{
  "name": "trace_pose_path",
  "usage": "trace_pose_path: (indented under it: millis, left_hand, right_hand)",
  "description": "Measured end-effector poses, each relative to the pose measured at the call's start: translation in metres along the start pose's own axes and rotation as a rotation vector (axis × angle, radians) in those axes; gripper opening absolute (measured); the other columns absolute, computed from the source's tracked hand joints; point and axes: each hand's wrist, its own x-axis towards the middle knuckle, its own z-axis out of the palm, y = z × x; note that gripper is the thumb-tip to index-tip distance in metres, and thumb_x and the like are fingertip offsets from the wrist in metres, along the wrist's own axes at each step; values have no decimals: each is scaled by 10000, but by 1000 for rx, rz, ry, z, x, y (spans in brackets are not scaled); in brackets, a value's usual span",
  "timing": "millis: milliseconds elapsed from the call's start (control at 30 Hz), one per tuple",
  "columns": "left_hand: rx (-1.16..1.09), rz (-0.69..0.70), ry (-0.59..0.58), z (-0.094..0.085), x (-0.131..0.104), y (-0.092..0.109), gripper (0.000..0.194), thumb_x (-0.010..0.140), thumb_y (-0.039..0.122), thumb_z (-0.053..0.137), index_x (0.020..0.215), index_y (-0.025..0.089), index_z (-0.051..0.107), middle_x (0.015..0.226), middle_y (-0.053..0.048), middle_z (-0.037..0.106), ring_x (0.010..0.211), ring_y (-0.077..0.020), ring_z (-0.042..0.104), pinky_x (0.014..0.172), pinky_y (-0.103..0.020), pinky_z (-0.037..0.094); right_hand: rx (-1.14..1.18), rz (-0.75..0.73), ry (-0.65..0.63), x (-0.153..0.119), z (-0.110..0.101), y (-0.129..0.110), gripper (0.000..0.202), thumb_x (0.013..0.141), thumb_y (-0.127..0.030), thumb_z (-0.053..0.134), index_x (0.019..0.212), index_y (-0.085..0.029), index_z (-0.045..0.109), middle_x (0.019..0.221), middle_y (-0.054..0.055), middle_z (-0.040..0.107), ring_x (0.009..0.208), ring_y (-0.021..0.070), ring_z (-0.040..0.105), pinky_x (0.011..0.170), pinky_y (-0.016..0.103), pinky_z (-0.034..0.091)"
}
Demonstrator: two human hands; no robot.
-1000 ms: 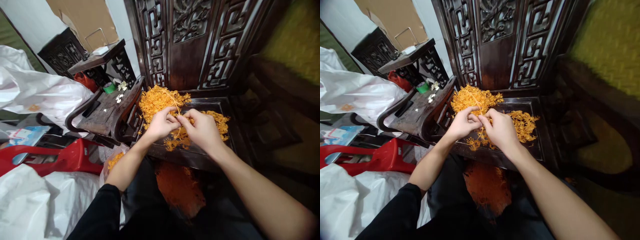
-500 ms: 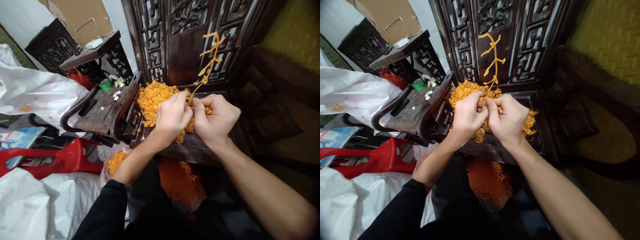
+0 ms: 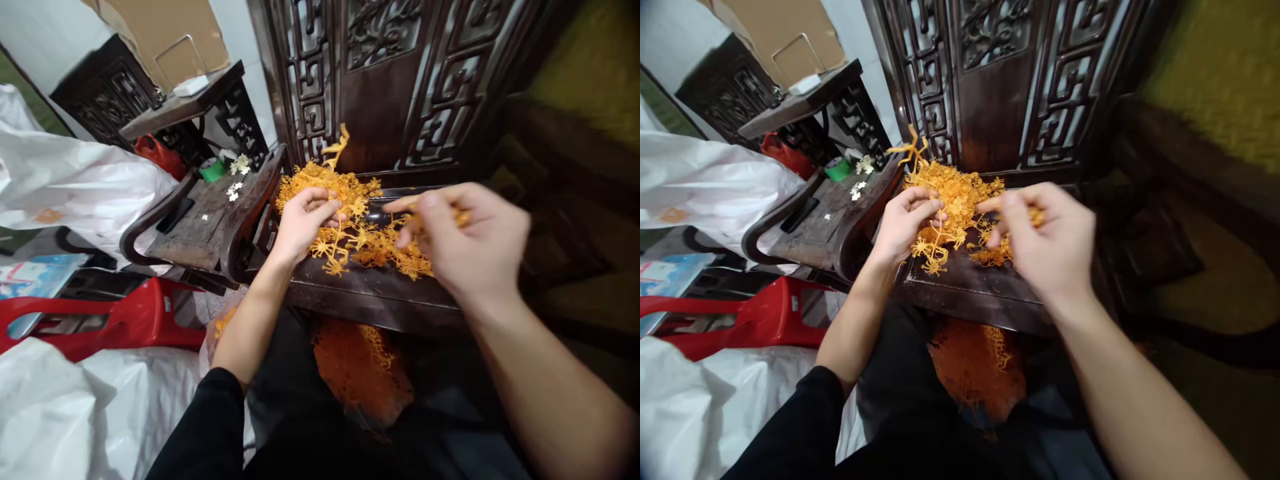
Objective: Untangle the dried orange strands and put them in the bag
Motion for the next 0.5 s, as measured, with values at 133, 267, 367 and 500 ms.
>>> trace_pose_path:
  millis: [133,267,367,500]
  left_hand:
    - [-163,-94,-114,8,-10,6,343,725,234,840,969,169,608,833,-14,705,785,-114,696,679,-208,501]
    - [-173,-146,-177,11,-12,5,401,705,266,867,990,185,596,901,-17,734,800,-105,698,653,-190,478]
    - [-99,-117,-196,16,-15,3,381,670,260,885,906,172,599,863,-11,731,756,-96,676,699,-214,506]
    - [24,-85,-128,13,-17,4,354,549,126,904,732,138,602,720,3,671,676,-87,633,684,-219,523]
  right_hand:
    - [-86,24,-95,-1,13,0,322,954,-377,618,1222,-216,700,952,73,780,620,170,684,589,332,544]
    - [-278,-17,-40,0,11,9,325,914,-436,655,1141,-228,758,1087,87,776,953,260,725,812,395,564]
    - [-346,-20,-92,5,9,16,250,902,-443,668,878,-207,749,840,61,761,759,223,688,694,353,519]
    - [-317,-148,238,29,-22,30,343,998,-462,515,775,-212,592,758,79,667,677,188,601,603,329,423]
